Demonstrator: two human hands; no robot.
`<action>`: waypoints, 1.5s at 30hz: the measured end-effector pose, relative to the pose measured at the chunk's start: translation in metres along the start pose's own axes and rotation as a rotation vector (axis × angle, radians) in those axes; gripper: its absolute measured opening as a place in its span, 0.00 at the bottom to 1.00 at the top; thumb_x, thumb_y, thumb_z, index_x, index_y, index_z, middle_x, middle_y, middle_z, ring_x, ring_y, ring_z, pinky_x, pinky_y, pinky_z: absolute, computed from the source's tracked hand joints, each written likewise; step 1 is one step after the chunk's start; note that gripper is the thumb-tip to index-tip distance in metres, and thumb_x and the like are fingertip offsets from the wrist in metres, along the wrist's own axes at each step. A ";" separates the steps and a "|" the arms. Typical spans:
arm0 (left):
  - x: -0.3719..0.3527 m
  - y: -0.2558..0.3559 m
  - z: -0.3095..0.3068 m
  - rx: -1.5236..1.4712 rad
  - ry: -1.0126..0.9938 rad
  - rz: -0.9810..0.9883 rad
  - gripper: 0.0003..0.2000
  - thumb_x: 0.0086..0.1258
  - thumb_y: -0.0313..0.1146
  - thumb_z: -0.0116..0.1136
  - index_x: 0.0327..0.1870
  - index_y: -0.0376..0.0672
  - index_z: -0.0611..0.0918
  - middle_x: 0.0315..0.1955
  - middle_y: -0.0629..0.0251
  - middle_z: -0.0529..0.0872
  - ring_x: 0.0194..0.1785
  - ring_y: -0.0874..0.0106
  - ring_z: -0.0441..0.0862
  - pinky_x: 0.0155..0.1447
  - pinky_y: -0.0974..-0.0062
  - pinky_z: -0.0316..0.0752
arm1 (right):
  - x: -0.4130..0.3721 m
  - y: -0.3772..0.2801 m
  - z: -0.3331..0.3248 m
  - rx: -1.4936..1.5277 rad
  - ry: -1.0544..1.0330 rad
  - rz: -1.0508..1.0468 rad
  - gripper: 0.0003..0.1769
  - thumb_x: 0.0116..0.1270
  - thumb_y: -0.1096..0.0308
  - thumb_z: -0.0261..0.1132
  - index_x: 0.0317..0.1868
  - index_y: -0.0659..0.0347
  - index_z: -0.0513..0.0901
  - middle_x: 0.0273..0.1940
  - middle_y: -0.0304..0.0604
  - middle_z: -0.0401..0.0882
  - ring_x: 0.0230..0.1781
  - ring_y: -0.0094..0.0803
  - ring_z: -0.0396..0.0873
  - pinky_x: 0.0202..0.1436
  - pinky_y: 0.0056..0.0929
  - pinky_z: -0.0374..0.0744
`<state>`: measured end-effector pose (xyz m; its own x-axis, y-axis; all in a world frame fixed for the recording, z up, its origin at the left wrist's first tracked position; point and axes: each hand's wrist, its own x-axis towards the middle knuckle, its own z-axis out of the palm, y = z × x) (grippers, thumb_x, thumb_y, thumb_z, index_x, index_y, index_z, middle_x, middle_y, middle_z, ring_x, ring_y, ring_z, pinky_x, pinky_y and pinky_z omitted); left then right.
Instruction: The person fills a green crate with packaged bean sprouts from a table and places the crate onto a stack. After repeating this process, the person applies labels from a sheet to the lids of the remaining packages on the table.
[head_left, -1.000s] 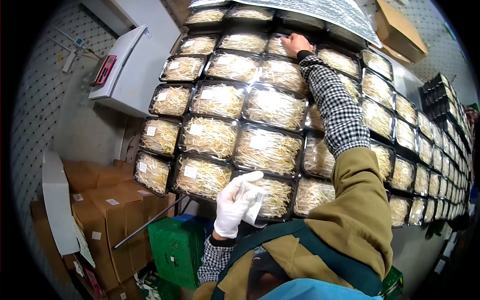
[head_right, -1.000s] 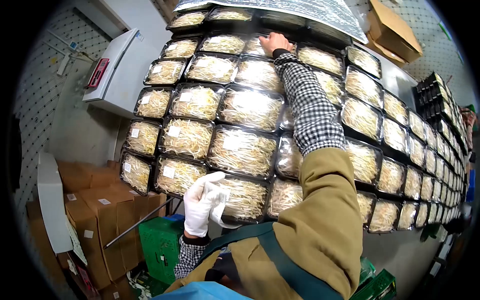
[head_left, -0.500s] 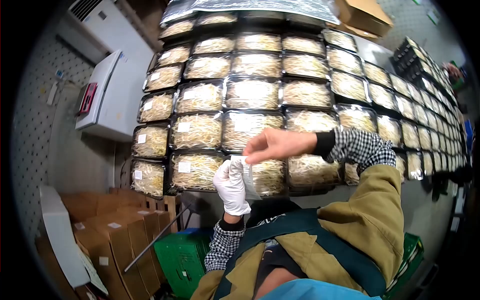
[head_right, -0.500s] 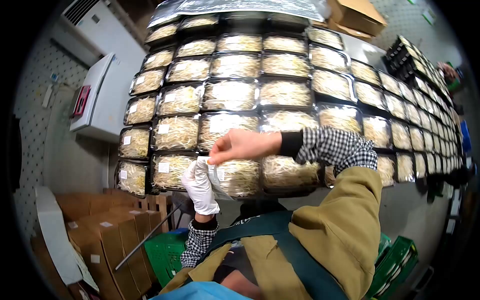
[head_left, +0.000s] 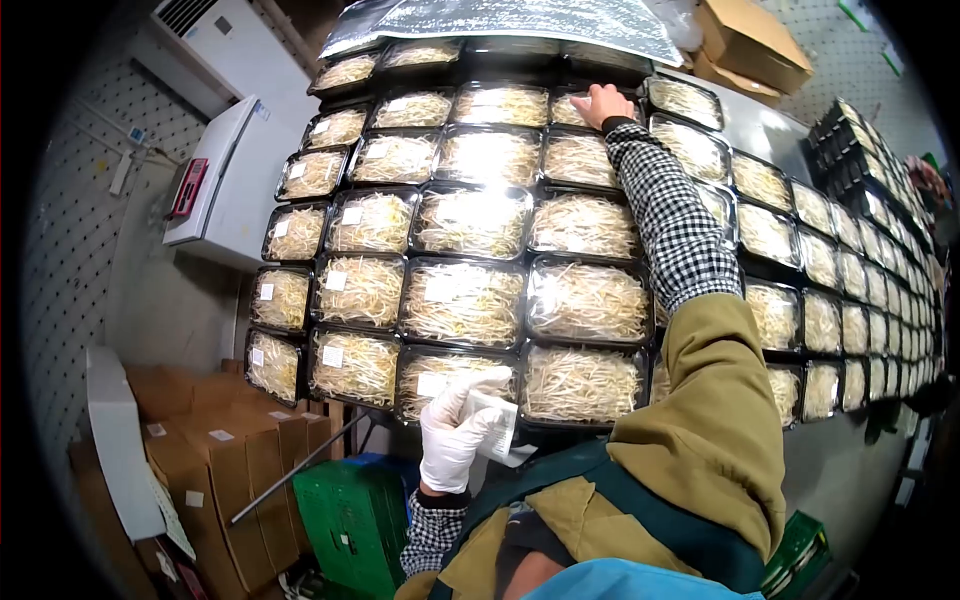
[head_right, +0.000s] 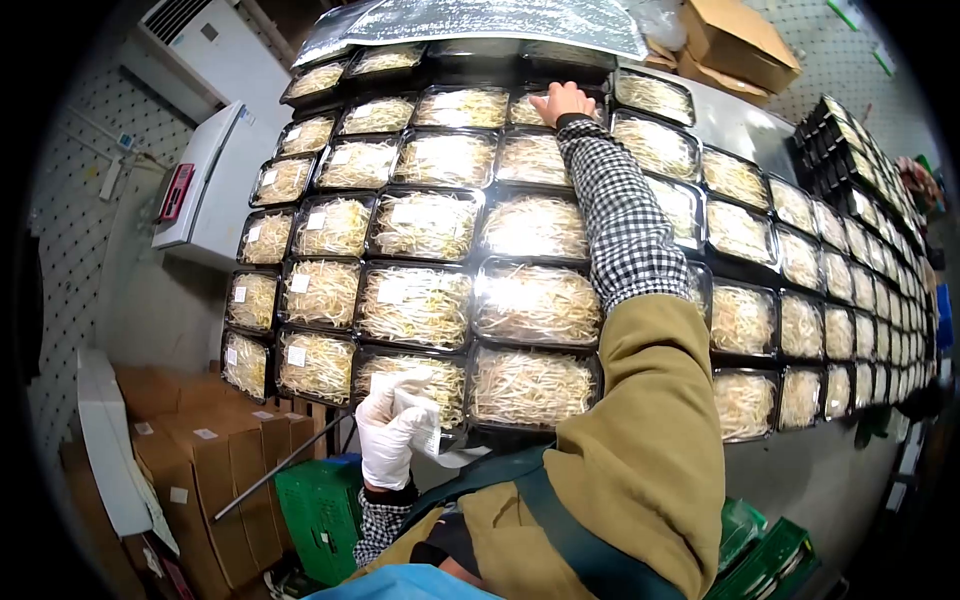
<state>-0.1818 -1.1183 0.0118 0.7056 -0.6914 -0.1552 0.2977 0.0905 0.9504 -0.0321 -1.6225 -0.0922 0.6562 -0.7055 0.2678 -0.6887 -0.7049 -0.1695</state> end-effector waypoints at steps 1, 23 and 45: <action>0.000 0.004 0.006 -0.057 0.007 -0.044 0.17 0.61 0.23 0.61 0.52 0.34 0.78 0.37 0.65 0.84 0.39 0.78 0.81 0.44 0.82 0.76 | 0.004 0.002 0.010 0.013 0.041 0.013 0.26 0.62 0.43 0.56 0.45 0.58 0.77 0.46 0.53 0.76 0.46 0.50 0.77 0.47 0.43 0.75; -0.012 -0.020 0.055 0.119 0.199 0.043 0.08 0.66 0.25 0.56 0.44 0.35 0.80 0.39 0.63 0.85 0.39 0.83 0.78 0.44 0.86 0.72 | 0.004 0.000 0.012 0.158 -0.032 0.229 0.30 0.58 0.41 0.60 0.50 0.58 0.77 0.50 0.50 0.76 0.51 0.45 0.76 0.52 0.45 0.69; 0.000 -0.024 0.075 0.241 0.280 0.096 0.15 0.71 0.39 0.52 0.33 0.34 0.79 0.20 0.67 0.80 0.23 0.80 0.76 0.32 0.84 0.70 | -0.013 0.000 0.001 0.290 0.296 -0.091 0.08 0.64 0.63 0.57 0.39 0.57 0.74 0.39 0.48 0.77 0.33 0.45 0.79 0.38 0.42 0.77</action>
<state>-0.2374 -1.1744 0.0092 0.8814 -0.4621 -0.0983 0.0854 -0.0488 0.9952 -0.0399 -1.6132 -0.0964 0.5646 -0.6177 0.5474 -0.4892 -0.7847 -0.3807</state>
